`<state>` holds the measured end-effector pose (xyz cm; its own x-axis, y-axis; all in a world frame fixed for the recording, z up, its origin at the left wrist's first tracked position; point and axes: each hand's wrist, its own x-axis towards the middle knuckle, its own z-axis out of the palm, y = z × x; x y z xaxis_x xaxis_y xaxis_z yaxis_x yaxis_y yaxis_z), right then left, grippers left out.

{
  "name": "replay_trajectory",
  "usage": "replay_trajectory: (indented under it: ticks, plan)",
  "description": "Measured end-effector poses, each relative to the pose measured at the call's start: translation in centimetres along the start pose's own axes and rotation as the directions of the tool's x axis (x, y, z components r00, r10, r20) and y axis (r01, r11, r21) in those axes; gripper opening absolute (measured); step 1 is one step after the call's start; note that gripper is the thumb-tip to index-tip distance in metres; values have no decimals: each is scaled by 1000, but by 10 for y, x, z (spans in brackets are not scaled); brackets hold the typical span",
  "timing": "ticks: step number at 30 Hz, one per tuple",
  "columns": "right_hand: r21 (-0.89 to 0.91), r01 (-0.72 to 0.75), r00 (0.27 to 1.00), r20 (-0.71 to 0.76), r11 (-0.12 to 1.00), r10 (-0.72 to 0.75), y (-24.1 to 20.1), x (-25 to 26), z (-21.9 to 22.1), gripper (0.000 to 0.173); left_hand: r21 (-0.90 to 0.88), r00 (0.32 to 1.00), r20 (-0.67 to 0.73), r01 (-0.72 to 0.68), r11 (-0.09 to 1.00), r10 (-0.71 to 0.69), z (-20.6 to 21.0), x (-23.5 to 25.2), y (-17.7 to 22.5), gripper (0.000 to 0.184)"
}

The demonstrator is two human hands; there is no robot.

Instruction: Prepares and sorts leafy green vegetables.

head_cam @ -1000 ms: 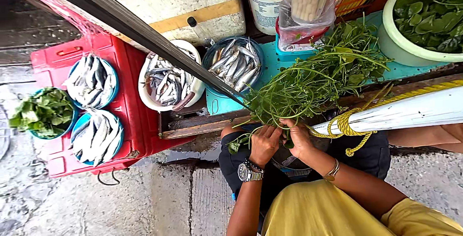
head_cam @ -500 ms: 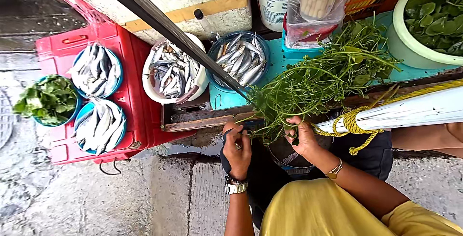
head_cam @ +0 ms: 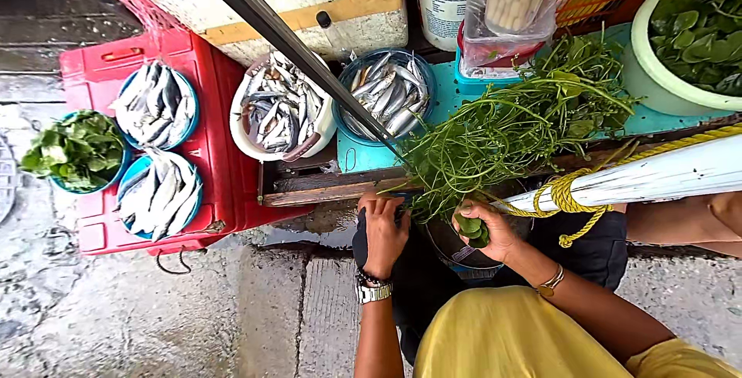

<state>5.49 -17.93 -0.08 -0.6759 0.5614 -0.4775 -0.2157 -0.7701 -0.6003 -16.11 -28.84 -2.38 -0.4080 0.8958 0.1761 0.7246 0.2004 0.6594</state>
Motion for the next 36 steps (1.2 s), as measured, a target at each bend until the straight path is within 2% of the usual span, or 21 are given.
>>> replay_trajectory:
  ticks: [5,9,12,14,17,19,24,26,29,33,36]
  plan:
    - [-174,-12,998,60,985,23,-2,-7,3,16,89,990,132,-60,994,48,16,10,-2,21]
    - [-299,63,995,87,952,-39,-1,-7,6,10,-33,978,198,-61,998,66,13,18,0,18]
    - [-381,128,989,124,916,-87,-3,-7,7,22,-198,971,239,31,980,17,-1,24,7,22]
    - [-479,199,975,190,855,-120,-2,-5,8,29,-325,956,281,175,929,-82,-11,25,11,23]
    - [-650,314,932,348,692,-96,1,2,8,39,-556,903,368,406,725,-223,-15,26,16,22]
    - [-728,281,942,335,625,-34,4,7,12,48,-668,863,419,503,548,-281,-14,27,22,22]
    - [-744,4,998,46,668,45,3,13,13,61,-765,763,544,622,168,-350,-16,24,33,23]
    - [-712,-15,1000,0,702,21,6,14,10,56,-771,738,593,636,35,-322,-15,21,33,23]
    - [-683,5,1000,7,730,0,3,12,6,41,-751,712,658,642,-152,-245,-11,17,32,23]
    - [-631,71,997,22,772,-73,-4,6,2,23,-712,692,699,647,-273,-182,-8,12,34,25]
    - [-612,216,969,40,761,-243,-5,0,3,17,-706,684,703,639,-305,-194,-7,10,36,27]
